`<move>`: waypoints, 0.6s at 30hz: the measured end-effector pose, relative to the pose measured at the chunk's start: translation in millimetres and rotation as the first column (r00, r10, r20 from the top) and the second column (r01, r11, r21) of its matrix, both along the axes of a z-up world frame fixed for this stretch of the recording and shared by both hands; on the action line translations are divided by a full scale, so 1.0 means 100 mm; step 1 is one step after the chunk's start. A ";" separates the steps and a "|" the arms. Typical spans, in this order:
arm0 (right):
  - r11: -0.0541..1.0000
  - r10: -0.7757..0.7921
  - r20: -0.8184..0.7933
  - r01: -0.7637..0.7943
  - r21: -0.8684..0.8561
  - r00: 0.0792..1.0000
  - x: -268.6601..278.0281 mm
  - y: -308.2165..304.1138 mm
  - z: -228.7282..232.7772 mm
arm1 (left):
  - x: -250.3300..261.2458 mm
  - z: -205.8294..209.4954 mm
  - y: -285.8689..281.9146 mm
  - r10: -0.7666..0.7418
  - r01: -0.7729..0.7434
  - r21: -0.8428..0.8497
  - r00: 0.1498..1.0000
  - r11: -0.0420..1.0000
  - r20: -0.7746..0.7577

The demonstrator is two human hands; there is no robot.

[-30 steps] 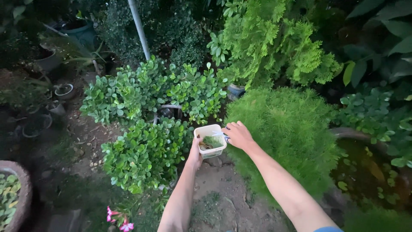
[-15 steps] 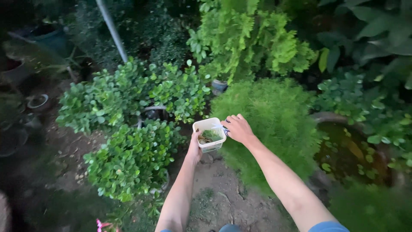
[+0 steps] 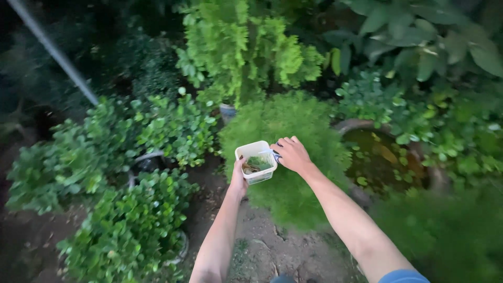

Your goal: Harvesting leaves and flowers from various garden plants using hands and scissors and collecting them in a container.

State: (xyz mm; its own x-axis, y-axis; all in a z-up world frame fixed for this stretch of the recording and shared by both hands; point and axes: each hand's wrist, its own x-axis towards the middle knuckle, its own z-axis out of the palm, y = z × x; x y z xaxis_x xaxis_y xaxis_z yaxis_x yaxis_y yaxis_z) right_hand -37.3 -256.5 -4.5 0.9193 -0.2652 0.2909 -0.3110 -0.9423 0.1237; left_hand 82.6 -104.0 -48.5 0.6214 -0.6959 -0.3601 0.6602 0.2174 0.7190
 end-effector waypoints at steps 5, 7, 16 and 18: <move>0.994 -0.108 0.040 0.107 0.016 0.993 -0.48 -0.31 -0.05 | -0.32 0.06 -0.39 -0.090 0.089 0.050 0.996 0.995 0.006; 0.988 -0.153 0.043 0.151 0.036 0.987 -0.70 -0.43 -0.07 | -0.48 0.11 -0.51 -0.128 0.127 0.085 0.992 0.988 0.015; 0.960 -0.279 0.064 0.277 0.046 0.958 -1.56 -0.94 -0.04 | -1.15 0.33 -1.12 -0.202 0.200 0.081 0.979 0.977 0.029; 0.959 -0.282 0.070 0.279 0.048 0.957 -1.67 -1.03 0.03 | -1.33 0.55 -1.15 -0.248 0.245 0.077 0.968 0.967 0.040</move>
State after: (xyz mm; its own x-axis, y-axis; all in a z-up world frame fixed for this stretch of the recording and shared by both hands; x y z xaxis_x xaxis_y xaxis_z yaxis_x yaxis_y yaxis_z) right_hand -204.6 -359.6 -2.0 0.7824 -0.5209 0.3414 -0.5704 -0.8194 0.0567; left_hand -50.0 -218.7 6.4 0.4520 -0.8033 -0.3879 0.6507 -0.0006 0.7594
